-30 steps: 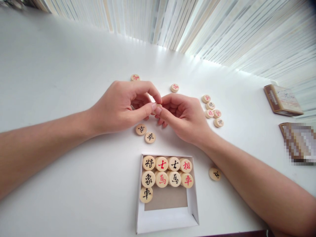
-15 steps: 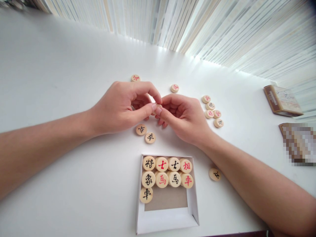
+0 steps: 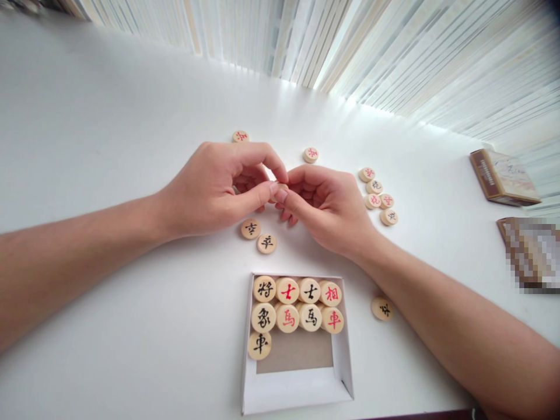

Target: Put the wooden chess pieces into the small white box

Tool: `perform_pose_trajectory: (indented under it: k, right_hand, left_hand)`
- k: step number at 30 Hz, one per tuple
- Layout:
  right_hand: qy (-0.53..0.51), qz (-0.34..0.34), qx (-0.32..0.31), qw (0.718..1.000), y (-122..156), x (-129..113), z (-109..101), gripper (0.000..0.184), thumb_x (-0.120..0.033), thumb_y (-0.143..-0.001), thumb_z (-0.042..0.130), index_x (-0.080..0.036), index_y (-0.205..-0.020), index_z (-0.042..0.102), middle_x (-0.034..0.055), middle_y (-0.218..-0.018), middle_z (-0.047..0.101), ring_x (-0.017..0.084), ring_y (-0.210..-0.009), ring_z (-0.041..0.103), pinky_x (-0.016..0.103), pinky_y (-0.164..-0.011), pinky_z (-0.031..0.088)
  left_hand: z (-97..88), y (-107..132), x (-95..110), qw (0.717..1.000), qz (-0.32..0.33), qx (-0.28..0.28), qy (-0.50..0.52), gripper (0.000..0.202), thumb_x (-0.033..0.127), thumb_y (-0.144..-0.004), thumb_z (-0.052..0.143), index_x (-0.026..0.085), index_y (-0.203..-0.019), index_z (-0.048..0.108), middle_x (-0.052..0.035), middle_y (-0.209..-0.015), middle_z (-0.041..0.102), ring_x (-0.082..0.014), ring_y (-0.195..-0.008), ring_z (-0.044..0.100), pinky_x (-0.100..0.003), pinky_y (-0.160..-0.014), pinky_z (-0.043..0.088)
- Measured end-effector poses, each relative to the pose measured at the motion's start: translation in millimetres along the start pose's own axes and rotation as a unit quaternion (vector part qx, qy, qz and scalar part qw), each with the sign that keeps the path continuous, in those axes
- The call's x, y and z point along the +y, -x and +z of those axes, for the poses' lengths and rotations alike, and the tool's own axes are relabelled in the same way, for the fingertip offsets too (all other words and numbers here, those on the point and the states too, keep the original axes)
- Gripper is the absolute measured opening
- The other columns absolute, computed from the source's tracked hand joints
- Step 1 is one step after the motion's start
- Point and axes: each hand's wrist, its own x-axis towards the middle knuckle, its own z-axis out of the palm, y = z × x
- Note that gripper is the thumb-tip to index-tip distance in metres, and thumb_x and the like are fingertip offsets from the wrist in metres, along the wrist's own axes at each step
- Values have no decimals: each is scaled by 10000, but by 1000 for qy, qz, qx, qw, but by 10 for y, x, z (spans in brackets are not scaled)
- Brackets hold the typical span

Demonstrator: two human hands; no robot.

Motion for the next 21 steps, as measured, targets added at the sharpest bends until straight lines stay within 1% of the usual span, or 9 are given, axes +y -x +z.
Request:
perform_pose_trajectory:
  k: [4, 10, 21]
  right_hand:
    - [5, -6, -1, 1000, 2, -2, -2, 339, -549, -937, 779, -214, -962, 733, 7, -766, 754, 160, -635, 695, 316, -595, 565]
    - [6, -10, 5, 1000, -5, -1, 5, 324, -520, -937, 789, -201, -948, 735, 2, -726, 746, 154, -611, 688, 307, -586, 559]
    - [4, -18, 8, 1000, -12, 9, 13, 293, -480, -937, 802, -195, -932, 731, -3, -730, 752, 147, -602, 692, 298, -575, 561]
  left_hand:
    - [0, -2, 2, 1000, -1, -1, 5, 63, 197, -905, 701, 214, -958, 729, 10, -747, 759, -149, -622, 741, -236, -579, 594]
    - [3, -5, 6, 1000, 3, 1, -2, 70, 196, -904, 684, 209, -957, 729, 16, -739, 755, -144, -610, 737, -229, -572, 593]
    - [5, -8, 3, 1000, 6, 0, -4, 71, 201, -910, 673, 203, -954, 728, 7, -743, 757, -148, -609, 740, -240, -580, 598]
